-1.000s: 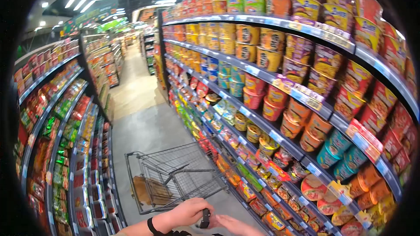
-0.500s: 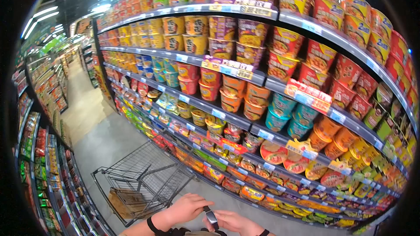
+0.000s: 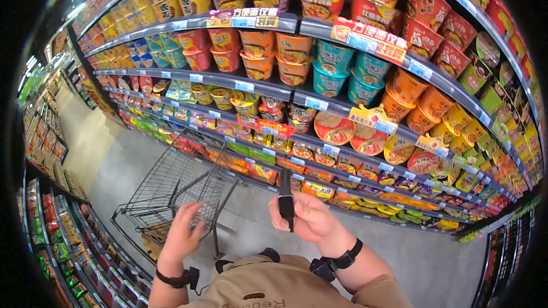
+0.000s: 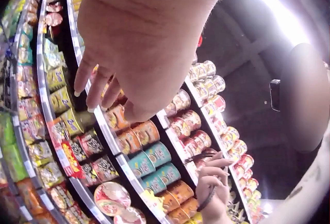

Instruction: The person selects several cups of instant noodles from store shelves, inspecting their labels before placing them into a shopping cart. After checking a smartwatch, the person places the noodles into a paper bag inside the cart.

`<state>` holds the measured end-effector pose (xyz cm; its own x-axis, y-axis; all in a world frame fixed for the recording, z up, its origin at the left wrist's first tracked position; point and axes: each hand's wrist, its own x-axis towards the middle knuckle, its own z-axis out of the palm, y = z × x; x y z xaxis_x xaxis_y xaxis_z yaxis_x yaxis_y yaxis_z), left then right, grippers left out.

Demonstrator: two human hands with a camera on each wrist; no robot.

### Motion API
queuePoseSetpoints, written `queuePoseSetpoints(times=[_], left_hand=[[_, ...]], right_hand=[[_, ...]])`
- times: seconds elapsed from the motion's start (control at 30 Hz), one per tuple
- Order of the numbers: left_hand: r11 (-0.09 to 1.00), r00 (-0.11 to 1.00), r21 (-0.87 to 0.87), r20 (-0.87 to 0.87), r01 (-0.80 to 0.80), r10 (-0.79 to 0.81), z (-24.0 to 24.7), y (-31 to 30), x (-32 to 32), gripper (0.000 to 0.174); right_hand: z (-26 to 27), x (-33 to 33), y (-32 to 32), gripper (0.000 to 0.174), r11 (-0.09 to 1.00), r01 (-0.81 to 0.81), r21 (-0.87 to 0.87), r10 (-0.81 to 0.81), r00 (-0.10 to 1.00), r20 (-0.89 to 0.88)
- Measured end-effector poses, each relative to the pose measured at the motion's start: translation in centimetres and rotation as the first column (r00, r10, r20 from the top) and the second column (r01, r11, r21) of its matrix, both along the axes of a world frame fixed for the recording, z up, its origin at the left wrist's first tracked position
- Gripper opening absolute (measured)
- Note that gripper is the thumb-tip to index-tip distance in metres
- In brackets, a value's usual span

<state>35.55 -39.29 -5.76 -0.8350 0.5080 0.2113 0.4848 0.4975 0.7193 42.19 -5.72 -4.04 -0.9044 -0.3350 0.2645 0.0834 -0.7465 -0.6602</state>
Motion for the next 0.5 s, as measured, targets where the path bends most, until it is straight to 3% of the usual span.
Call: queuePoseSetpoints(times=[0.3, 0.5], left_hand=[[0.946, 0.948, -0.054, -0.039, -0.319, 0.317, 0.3, -5.0, 1.6, 0.042], [0.951, 0.952, -0.032, -0.043, -0.306, 0.305, -0.3, -4.8, 1.6, 0.042]], right_hand=[[3.7, -0.7, 0.0, 0.052, 0.997, -0.018, -0.077, 0.017, 1.000, -0.018], [4.5, 0.6, 1.2, 0.051, 0.998, 0.058, -0.020, -0.058, 0.998, 0.001]])
